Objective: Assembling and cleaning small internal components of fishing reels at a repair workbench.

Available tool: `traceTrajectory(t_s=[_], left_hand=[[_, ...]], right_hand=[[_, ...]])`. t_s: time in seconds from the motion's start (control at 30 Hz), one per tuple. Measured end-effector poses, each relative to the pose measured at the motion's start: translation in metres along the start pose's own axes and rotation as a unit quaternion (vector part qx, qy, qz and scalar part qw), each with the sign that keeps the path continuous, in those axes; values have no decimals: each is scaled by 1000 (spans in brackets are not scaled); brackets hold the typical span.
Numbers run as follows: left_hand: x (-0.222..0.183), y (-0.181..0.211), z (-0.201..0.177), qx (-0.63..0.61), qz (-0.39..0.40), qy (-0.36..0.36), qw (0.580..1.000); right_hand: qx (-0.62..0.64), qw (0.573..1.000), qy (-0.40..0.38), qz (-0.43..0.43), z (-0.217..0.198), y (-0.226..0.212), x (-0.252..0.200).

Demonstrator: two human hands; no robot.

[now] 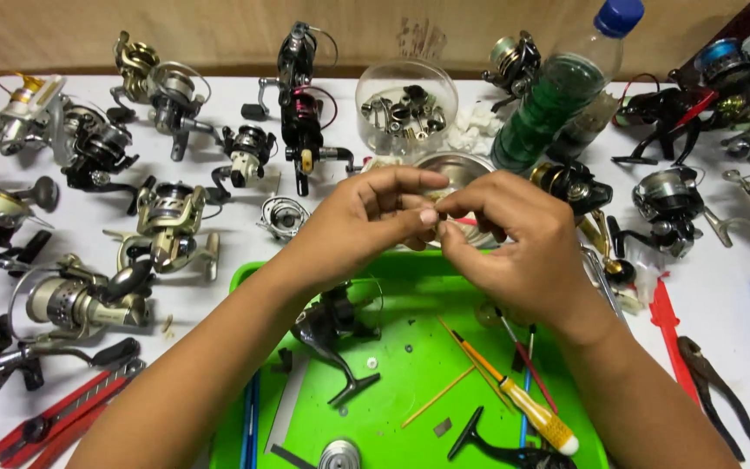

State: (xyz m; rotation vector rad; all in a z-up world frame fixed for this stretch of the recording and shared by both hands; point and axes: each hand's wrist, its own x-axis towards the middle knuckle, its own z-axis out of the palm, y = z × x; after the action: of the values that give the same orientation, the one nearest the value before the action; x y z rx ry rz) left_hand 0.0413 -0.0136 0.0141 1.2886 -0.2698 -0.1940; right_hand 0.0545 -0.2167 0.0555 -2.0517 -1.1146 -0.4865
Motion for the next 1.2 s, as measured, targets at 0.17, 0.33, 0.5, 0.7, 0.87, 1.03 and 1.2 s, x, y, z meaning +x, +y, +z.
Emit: traceTrajectory(t_s=[0.17,0.33,0.5,0.7,0.87,1.03,1.2], left_hand=[[7,4,-5,-33,-21,-5,999],[10,-18,-19,-111,-6,-26,993],[8,-37,-28,-193,-28,-33,980],[5,-37,-25,-195,-23,-14,980],[2,-35,-25,-183,-24,-20,983],[1,-35,-28,-168,-27,-9,985],[5,-22,-29,-137,-17,49,989]], right_hand=[[-14,1000,5,-21,-4,-1,5],[-28,1000,11,-4,-12,-2,7],[-34,999,-6,17,-11,-5,8],[-17,999,-20,19,-8,-2,5],[-17,999,-27,22,-9,-3,6],[-21,999,-25,9,-20,2,9],[-87,996,-10,35,-39,8,8]])
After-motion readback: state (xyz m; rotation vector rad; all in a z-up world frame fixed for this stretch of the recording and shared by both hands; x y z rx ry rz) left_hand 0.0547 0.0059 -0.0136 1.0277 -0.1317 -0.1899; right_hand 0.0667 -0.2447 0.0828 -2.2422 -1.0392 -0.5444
